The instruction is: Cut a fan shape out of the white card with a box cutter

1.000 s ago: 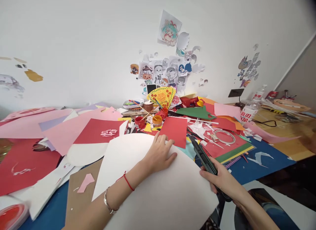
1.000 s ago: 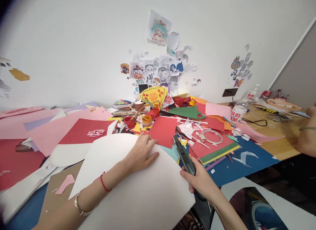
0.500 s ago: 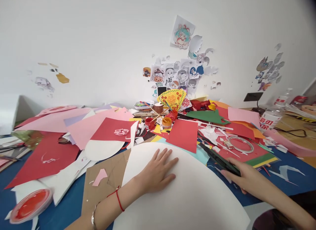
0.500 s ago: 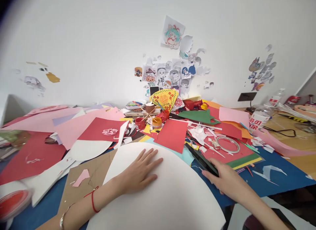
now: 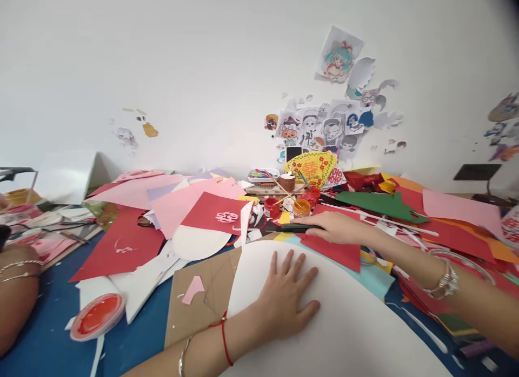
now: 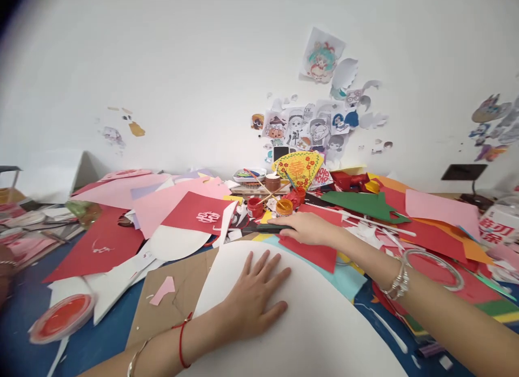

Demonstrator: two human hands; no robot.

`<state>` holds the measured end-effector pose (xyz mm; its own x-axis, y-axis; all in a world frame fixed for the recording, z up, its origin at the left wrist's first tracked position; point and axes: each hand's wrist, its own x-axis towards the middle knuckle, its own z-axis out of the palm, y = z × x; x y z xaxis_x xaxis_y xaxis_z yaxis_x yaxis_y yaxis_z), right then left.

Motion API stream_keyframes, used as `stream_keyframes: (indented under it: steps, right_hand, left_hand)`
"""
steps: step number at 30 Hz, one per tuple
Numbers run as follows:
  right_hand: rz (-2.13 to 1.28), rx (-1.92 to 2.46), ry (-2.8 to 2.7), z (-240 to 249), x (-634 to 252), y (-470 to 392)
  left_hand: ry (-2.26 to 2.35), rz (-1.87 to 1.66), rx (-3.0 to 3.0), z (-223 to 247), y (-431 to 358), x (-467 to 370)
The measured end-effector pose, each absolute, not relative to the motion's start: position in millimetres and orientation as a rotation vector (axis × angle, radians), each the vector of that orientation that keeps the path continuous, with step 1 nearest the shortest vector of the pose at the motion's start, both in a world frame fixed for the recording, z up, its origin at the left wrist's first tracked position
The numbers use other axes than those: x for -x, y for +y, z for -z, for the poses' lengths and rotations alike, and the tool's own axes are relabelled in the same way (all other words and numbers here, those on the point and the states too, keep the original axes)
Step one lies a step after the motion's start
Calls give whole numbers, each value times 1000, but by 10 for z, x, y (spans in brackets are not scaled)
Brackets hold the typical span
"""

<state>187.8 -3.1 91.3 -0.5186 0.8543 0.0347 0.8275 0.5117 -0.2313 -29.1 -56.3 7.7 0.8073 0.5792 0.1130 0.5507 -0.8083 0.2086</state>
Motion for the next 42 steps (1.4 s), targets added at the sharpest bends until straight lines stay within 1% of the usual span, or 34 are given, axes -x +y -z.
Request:
stream_keyframes:
  steps: [3, 6, 12, 16, 19, 21, 24, 26, 27, 29, 32, 37, 42]
  right_hand:
    - [-335, 1401, -2607, -883, -1612, 159]
    - [-507, 1387, -2441, -790, -1454, 237]
    - [-1042, 1832, -2044, -581, -1389, 211]
    - [-1247, 1879, -1933, -556, -1405, 196]
    - [-1349, 1805, -1895, -645, -1449, 210]
    - [-1412, 1736, -1858, -766, -1517, 209]
    - [-1459, 1637, -1779, -1020, -1669, 149]
    - [-1453, 1571, -1673, -1206, -1775, 52]
    - [-1437, 1540, -1602, -1291, -1822, -15]
    - [-1394, 1489, -1456, -1418, -1893, -179]
    - [-1348, 1433, -1316, -1429, -1957, -464]
    - [-1337, 1386, -1075, -980, -1991, -912]
    - [-1306, 1281, -835, -581, -1977, -1358]
  left_hand:
    - [1142, -306, -2766, -42, -506, 375]
    - [1287, -322, -2720, -45, -431, 447]
    - [1387, -399, -2747, -55, -375, 452]
    - [1434, -436, -2777, -34, -383, 432]
    - [1413, -539, -2804, -75, -365, 439]
    - [1435, -674, -2810, -164, -338, 469]
    - [1570, -956, -2712, -397, -292, 571]
    - [1656, -1066, -2536, -592, -272, 670]
    - [1679, -1055, -2436, -690, -266, 722]
    - [1706, -918, -2273, -867, -263, 811]
    - [1694, -671, -2213, -1040, -255, 869]
    - [1570, -420, -2378, -1030, -139, 744]
    - [1333, -357, -2659, -871, 62, 486]
